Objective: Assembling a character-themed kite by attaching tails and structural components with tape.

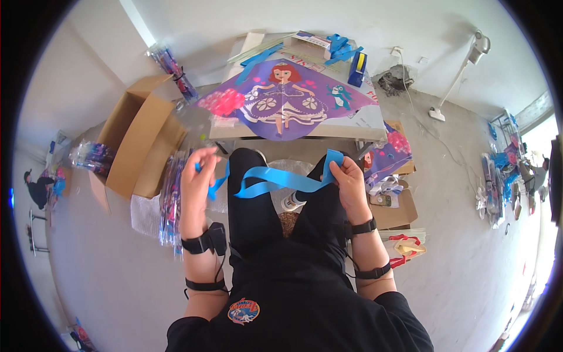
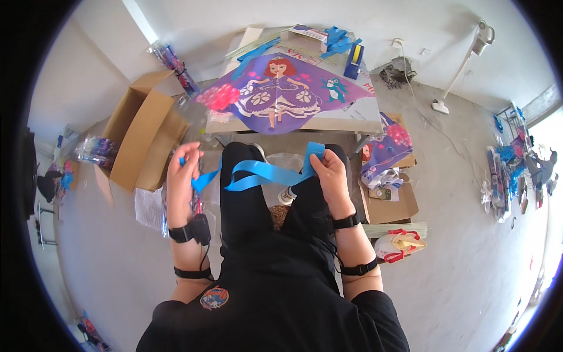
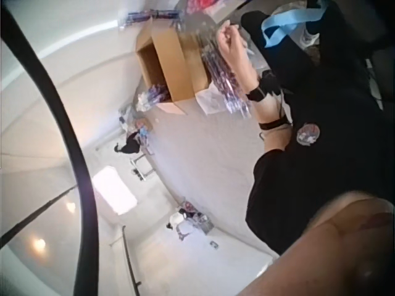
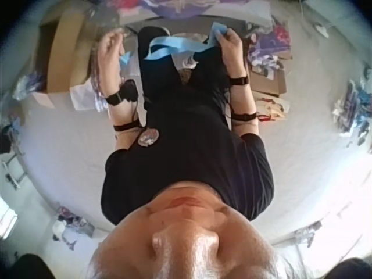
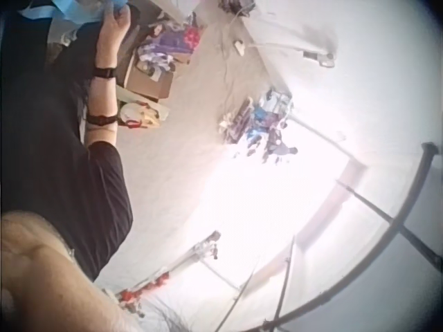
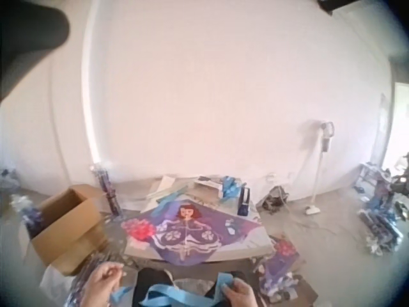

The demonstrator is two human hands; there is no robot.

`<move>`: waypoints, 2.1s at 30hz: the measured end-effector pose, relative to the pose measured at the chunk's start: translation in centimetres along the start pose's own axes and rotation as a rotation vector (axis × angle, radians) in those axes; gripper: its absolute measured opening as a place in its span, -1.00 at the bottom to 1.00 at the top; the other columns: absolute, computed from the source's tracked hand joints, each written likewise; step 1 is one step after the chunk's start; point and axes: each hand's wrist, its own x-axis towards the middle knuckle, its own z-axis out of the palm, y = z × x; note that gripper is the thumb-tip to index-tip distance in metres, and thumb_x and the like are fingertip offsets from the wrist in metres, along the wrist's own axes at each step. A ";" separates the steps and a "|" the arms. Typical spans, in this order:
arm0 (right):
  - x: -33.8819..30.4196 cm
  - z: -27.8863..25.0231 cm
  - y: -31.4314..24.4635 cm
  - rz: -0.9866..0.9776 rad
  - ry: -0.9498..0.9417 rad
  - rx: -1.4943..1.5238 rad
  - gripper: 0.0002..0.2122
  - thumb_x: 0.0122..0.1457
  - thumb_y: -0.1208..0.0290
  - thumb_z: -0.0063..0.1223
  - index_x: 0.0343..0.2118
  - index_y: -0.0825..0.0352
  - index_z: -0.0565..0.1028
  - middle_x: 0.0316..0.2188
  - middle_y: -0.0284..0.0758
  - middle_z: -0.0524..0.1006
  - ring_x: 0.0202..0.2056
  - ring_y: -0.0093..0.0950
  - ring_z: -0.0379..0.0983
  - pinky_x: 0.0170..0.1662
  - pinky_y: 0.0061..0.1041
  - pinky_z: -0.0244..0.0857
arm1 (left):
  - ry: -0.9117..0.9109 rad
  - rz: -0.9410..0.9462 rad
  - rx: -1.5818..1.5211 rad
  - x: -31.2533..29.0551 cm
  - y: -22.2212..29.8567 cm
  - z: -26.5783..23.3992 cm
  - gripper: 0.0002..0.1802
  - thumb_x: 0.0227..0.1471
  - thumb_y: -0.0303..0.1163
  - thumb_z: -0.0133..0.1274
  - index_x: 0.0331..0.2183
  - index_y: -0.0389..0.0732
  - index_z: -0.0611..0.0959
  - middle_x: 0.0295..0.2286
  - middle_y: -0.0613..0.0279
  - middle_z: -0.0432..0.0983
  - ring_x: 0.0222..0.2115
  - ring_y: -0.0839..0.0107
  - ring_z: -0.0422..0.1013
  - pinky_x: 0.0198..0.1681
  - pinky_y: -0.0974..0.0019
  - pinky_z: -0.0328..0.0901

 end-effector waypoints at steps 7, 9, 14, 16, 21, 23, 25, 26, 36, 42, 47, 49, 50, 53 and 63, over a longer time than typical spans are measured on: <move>1.1 1.0 0.2 -0.155 0.054 0.042 -0.77 0.17 0.63 -0.04 -0.09 0.44 0.34 -0.38 -0.29 0.53 -0.40 -0.52 0.49 -0.27 -0.58 0.38 | -0.153 -0.003 -1.200 4.7 6.4 4.0 -0.78 0.14 -0.40 -0.01 -0.18 -0.28 0.54 -0.36 0.22 0.46 -0.66 0.64 0.12 -0.61 0.56 0.07; 0.8 2.5 -0.3 -0.139 0.060 0.079 -0.64 0.14 0.69 -0.06 0.01 0.39 0.24 -0.40 -0.26 0.52 -0.42 -0.51 0.48 -0.31 -0.57 0.39 | -0.202 0.016 -1.275 5.9 7.7 4.2 -0.79 0.14 -0.42 -0.02 -0.18 -0.29 0.54 -0.37 0.21 0.46 -0.66 0.63 0.13 -0.61 0.56 0.07; 0.6 3.6 1.6 0.024 -0.064 0.044 -0.68 0.13 0.68 -0.07 -0.03 0.35 0.37 -0.46 -0.29 0.51 -0.46 -0.56 0.47 -0.40 -0.62 0.35 | -0.274 0.087 -1.379 8.2 10.3 6.0 -0.80 0.14 -0.48 -0.05 -0.19 -0.29 0.55 -0.37 0.21 0.46 -0.66 0.62 0.14 -0.61 0.57 0.07; 0.3 4.1 2.0 0.220 -0.226 0.028 -0.79 0.15 0.62 -0.09 -0.15 0.46 0.46 -0.40 -0.21 0.52 -0.38 -0.44 0.53 -0.31 -0.54 0.40 | -0.300 0.118 -1.390 9.1 10.7 6.7 -0.81 0.12 -0.48 -0.04 -0.19 -0.27 0.53 -0.38 0.23 0.46 -0.66 0.61 0.13 -0.60 0.56 0.07; 0.5 8.7 0.9 0.508 -0.497 0.289 -0.67 0.26 0.32 -0.10 -0.12 0.56 0.44 -0.22 -0.10 0.52 -0.14 -0.30 0.50 -0.01 -0.39 0.33 | -0.364 0.207 -1.323 8.5 11.0 9.1 -0.80 0.12 -0.40 -0.02 -0.19 -0.20 0.48 -0.43 0.28 0.43 -0.68 0.60 0.13 -0.60 0.52 0.07; 1.5 10.1 0.6 0.649 -0.546 0.723 -0.56 0.28 0.13 -0.15 -0.11 0.51 0.44 -0.21 -0.15 0.52 -0.08 -0.35 0.45 0.03 -0.37 0.29 | -0.459 0.137 -1.285 7.0 9.7 10.7 -0.80 0.12 -0.33 0.01 -0.23 -0.20 0.48 -0.46 0.26 0.41 -0.70 0.61 0.15 -0.62 0.50 0.05; 3.2 10.0 1.7 0.648 -0.474 0.870 -0.49 0.27 0.00 -0.20 -0.10 0.46 0.43 -0.21 -0.19 0.51 -0.09 -0.37 0.43 0.03 -0.37 0.27 | -0.518 0.019 -1.194 4.8 8.0 11.5 -0.82 0.12 -0.34 0.02 -0.27 -0.23 0.47 -0.50 0.21 0.40 -0.69 0.61 0.17 -0.61 0.52 0.07; 3.8 10.5 0.7 0.554 -0.382 0.764 -0.51 0.27 0.00 -0.21 -0.11 0.45 0.43 -0.21 -0.20 0.51 -0.13 -0.38 0.43 0.00 -0.38 0.28 | -0.536 -0.018 -1.168 3.5 6.9 11.6 -0.81 0.13 -0.34 0.02 -0.29 -0.26 0.47 -0.50 0.19 0.40 -0.68 0.61 0.19 -0.61 0.53 0.09; 7.9 6.8 -3.5 0.092 0.058 0.266 -0.73 0.27 0.23 -0.07 -0.30 0.39 0.50 -0.48 -0.29 0.54 -0.43 -0.48 0.48 -0.33 -0.51 0.38 | -0.953 -0.450 -0.706 -0.6 -1.2 8.4 -0.63 0.05 -0.21 0.12 -0.21 -0.29 0.50 -0.45 0.20 0.45 -0.59 0.59 0.26 -0.48 0.51 0.16; 5.1 6.9 -5.2 0.075 -0.299 -0.167 -0.73 0.27 0.27 -0.07 -0.33 0.41 0.51 -0.47 -0.37 0.55 -0.44 -0.61 0.44 -0.33 -0.59 0.33 | -0.551 -0.170 -0.576 2.7 -1.0 8.9 -0.65 0.11 -0.16 0.05 -0.26 -0.28 0.57 -0.36 0.29 0.48 -0.33 0.57 0.35 -0.19 0.47 0.22; 3.5 7.2 -4.8 -0.027 -0.531 -0.679 -0.83 0.19 0.36 0.02 -0.40 0.35 0.56 -0.57 -0.35 0.53 -0.52 -0.56 0.41 -0.39 -0.54 0.29 | -0.451 -0.008 -0.225 4.7 0.6 9.9 -0.57 0.20 -0.10 -0.09 -0.41 -0.30 0.58 -0.44 0.31 0.50 -0.38 0.57 0.36 -0.27 0.45 0.25; 3.2 7.2 -4.9 0.072 -0.577 -0.751 -0.86 0.19 0.42 0.03 -0.40 0.36 0.57 -0.52 -0.34 0.53 -0.47 -0.62 0.42 -0.35 -0.58 0.29 | -0.526 -0.044 -0.115 4.5 0.3 10.7 -0.47 0.22 -0.02 -0.16 -0.41 -0.33 0.60 -0.49 0.30 0.51 -0.41 0.56 0.38 -0.29 0.44 0.26; 3.1 7.0 -4.4 0.012 -0.633 -0.780 -0.87 0.17 0.42 0.05 -0.38 0.37 0.56 -0.51 -0.32 0.53 -0.47 -0.55 0.43 -0.34 -0.55 0.29 | -0.588 -0.122 -0.136 4.1 -0.4 11.2 -0.43 0.22 0.01 -0.19 -0.39 -0.34 0.60 -0.49 0.28 0.51 -0.41 0.55 0.38 -0.28 0.44 0.26; 2.6 6.7 -3.7 0.016 -0.682 -0.804 -0.86 0.13 0.42 0.08 -0.32 0.39 0.55 -0.48 -0.25 0.53 -0.45 -0.34 0.44 -0.32 -0.48 0.30 | -0.694 -0.260 -0.216 3.3 -2.0 12.1 -0.38 0.23 0.07 -0.25 -0.27 -0.32 0.62 -0.43 0.26 0.53 -0.34 0.53 0.40 -0.20 0.41 0.28; 2.1 5.9 -0.3 -0.005 -0.794 -0.979 -0.83 0.15 0.35 0.06 -0.32 0.37 0.52 -0.46 -0.17 0.51 -0.41 -0.25 0.46 -0.31 -0.41 0.31 | -0.423 -0.563 -0.864 5.2 -1.0 12.2 -0.56 0.08 -0.47 0.08 0.02 -0.21 0.43 -0.26 0.20 0.54 -0.26 0.49 0.46 -0.20 0.46 0.35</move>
